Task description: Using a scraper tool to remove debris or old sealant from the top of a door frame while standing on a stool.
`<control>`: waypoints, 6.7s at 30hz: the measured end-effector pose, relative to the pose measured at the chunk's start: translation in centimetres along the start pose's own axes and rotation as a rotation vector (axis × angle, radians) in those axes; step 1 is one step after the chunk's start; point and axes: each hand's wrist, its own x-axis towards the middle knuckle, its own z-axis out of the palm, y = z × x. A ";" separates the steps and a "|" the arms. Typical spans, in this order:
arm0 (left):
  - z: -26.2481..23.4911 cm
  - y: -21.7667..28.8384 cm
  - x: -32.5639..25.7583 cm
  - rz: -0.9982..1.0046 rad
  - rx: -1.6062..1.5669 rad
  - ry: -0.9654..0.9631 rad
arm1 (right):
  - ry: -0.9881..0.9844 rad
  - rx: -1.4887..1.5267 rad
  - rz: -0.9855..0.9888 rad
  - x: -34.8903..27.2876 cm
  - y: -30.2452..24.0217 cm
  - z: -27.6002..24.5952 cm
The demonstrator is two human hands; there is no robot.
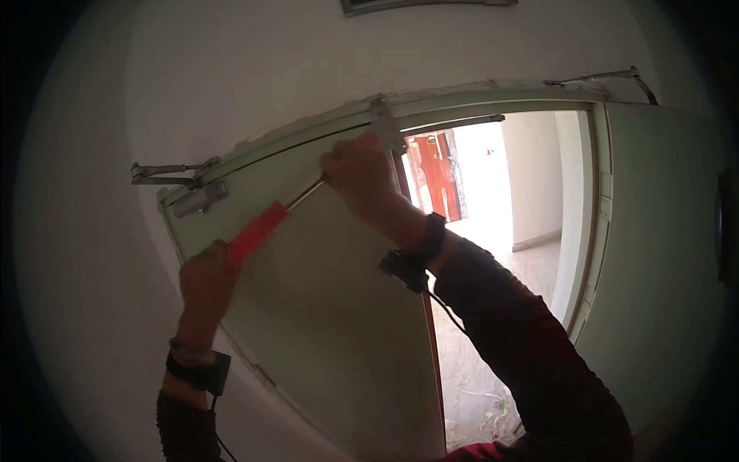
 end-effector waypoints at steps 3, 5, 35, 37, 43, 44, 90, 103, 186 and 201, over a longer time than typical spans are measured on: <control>-1.1 -1.1 0.8 0.004 0.070 0.015 | 0.011 -0.250 -0.096 1.1 -0.6 -0.1; -1.1 -1.6 1.1 0.016 0.074 0.018 | -0.037 -0.286 -0.081 1.2 -0.9 -1.0; -2.2 3.6 6.9 0.320 0.102 0.170 | -0.187 -0.428 0.053 0.4 6.2 -5.1; -2.0 2.3 5.8 0.284 0.077 0.106 | -0.195 -0.424 0.064 0.0 4.7 -4.7; -2.0 4.8 7.1 0.344 -0.004 0.124 | -0.118 -0.323 0.076 -0.3 6.9 -5.5; -2.3 5.3 7.8 0.373 0.013 0.164 | -0.078 -0.242 0.052 -0.4 7.6 -6.4; -4.8 15.4 3.8 0.448 -0.607 -0.177 | 0.289 -0.162 0.125 -5.6 12.5 -13.6; 10.7 28.1 -7.3 0.322 -0.456 0.092 | -0.019 0.235 0.312 -10.7 17.0 -13.1; -5.1 22.7 -6.3 -0.090 -1.207 0.103 | -0.076 -0.168 0.045 -3.4 12.6 -15.1; -1.3 23.4 -12.0 0.044 -1.201 -0.192 | -0.121 -0.083 0.389 -3.5 17.9 -20.1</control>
